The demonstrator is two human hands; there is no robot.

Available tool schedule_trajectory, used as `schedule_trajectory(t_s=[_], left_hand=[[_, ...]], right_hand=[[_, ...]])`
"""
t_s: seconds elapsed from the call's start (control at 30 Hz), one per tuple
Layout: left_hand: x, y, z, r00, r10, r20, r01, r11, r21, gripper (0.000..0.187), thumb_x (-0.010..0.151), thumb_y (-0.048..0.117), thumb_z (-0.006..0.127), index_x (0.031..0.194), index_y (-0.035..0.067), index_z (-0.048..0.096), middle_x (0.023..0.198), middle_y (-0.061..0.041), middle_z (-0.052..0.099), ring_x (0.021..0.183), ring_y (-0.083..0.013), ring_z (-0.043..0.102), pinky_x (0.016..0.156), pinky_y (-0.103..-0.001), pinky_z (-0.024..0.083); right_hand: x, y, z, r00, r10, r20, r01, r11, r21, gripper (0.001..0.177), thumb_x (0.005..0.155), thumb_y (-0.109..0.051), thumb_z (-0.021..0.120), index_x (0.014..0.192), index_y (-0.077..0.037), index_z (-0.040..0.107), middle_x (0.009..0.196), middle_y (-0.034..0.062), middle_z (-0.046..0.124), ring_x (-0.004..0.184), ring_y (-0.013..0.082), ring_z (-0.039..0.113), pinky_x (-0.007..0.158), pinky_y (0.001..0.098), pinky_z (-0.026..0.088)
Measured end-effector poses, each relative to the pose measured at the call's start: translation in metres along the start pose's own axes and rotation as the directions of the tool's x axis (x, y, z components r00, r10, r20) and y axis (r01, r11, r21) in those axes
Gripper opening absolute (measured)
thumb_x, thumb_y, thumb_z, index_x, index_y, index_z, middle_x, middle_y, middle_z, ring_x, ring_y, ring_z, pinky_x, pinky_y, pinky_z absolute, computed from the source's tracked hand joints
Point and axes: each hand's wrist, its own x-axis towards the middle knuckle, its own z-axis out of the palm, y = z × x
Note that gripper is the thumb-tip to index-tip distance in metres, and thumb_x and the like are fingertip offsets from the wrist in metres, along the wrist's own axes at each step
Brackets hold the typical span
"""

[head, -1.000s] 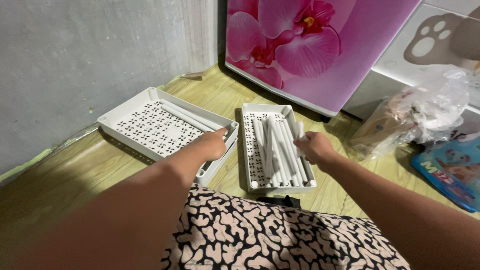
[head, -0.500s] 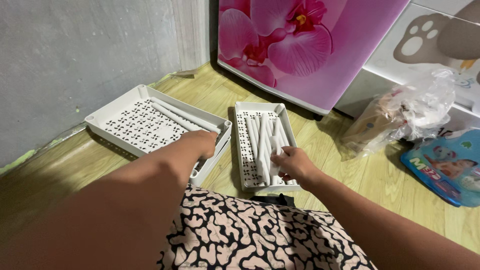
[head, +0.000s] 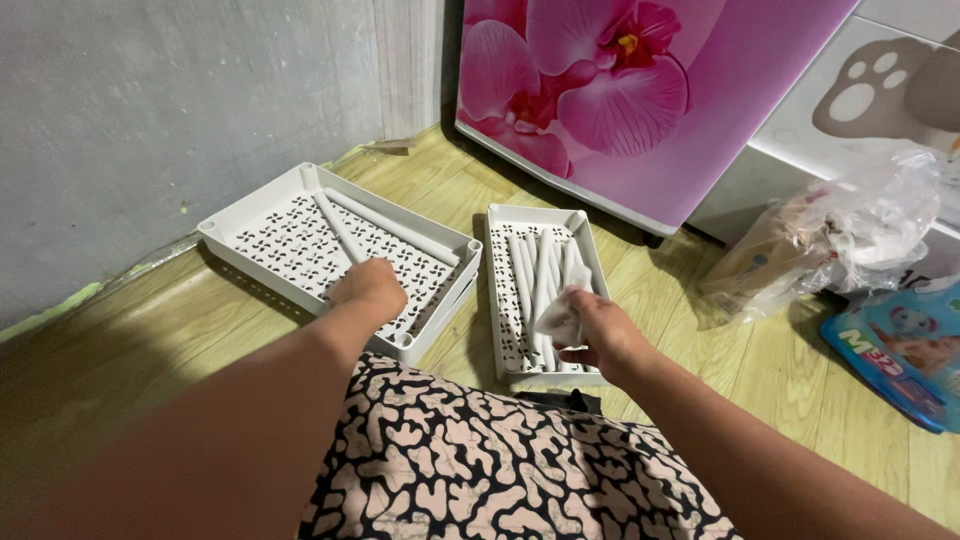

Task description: The person wipes white plastic rods with a cloth, then inserts them into the holes of a perforated plastic tray. They repeat this process for multiple rods and trays, stacking the assembled units.

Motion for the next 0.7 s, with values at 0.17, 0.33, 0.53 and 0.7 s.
schedule_trajectory(t_s=[0.17, 0.33, 0.53, 0.7], left_hand=[[0.021, 0.019, 0.006, 0.977, -0.207, 0.048, 0.160, 0.569, -0.807, 0.027, 0.085, 0.000, 0.069, 0.110, 0.000, 0.058, 0.106, -0.022, 0.070, 0.103, -0.0373, 0.072, 0.089, -0.049, 0.061], [0.038, 0.029, -0.002, 0.909, -0.009, 0.418, 0.416, -0.070, -0.907, 0.015, 0.092, 0.001, 0.061, 0.107, -0.001, 0.058, 0.098, -0.014, 0.063, 0.089, -0.0291, 0.069, 0.080, -0.046, 0.060], [-0.008, 0.036, -0.026, 0.927, 0.141, 0.349, 0.370, -0.174, -0.913, 0.027, 0.093, -0.001, 0.053, 0.120, 0.002, 0.057, 0.100, -0.014, 0.055, 0.081, -0.0291, 0.062, 0.077, -0.047, 0.058], [-0.056, 0.042, -0.064, 0.945, 0.236, 0.225, 0.257, -0.113, -0.960, 0.054, 0.093, 0.000, 0.050, 0.143, 0.019, 0.056, 0.099, -0.010, 0.055, 0.077, -0.0236, 0.057, 0.074, -0.044, 0.057]], right_hand=[[0.003, 0.003, -0.007, 1.000, -0.001, -0.001, 0.001, 0.998, 0.058, 0.046, 0.105, -0.040, 0.034, 0.125, -0.008, 0.060, 0.108, 0.0145, 0.064, 0.092, 0.0263, 0.063, 0.083, 0.0472, 0.058], [-0.002, -0.006, -0.007, 1.000, -0.007, -0.006, 0.008, 0.995, 0.104, 0.042, 0.107, -0.033, 0.036, 0.126, -0.002, 0.055, 0.109, 0.0180, 0.062, 0.090, 0.0285, 0.064, 0.085, 0.0509, 0.061], [-0.038, -0.042, 0.001, 0.998, -0.063, 0.028, 0.055, 0.975, 0.215, 0.033, 0.106, -0.025, 0.038, 0.129, -0.004, 0.047, 0.111, 0.0144, 0.063, 0.093, 0.0256, 0.069, 0.090, 0.0484, 0.062], [-0.074, -0.074, 0.012, 0.992, -0.106, 0.065, 0.064, 0.884, 0.464, 0.033, 0.109, -0.027, 0.028, 0.121, 0.000, 0.045, 0.105, 0.0162, 0.052, 0.091, 0.0248, 0.060, 0.090, 0.0528, 0.061]])
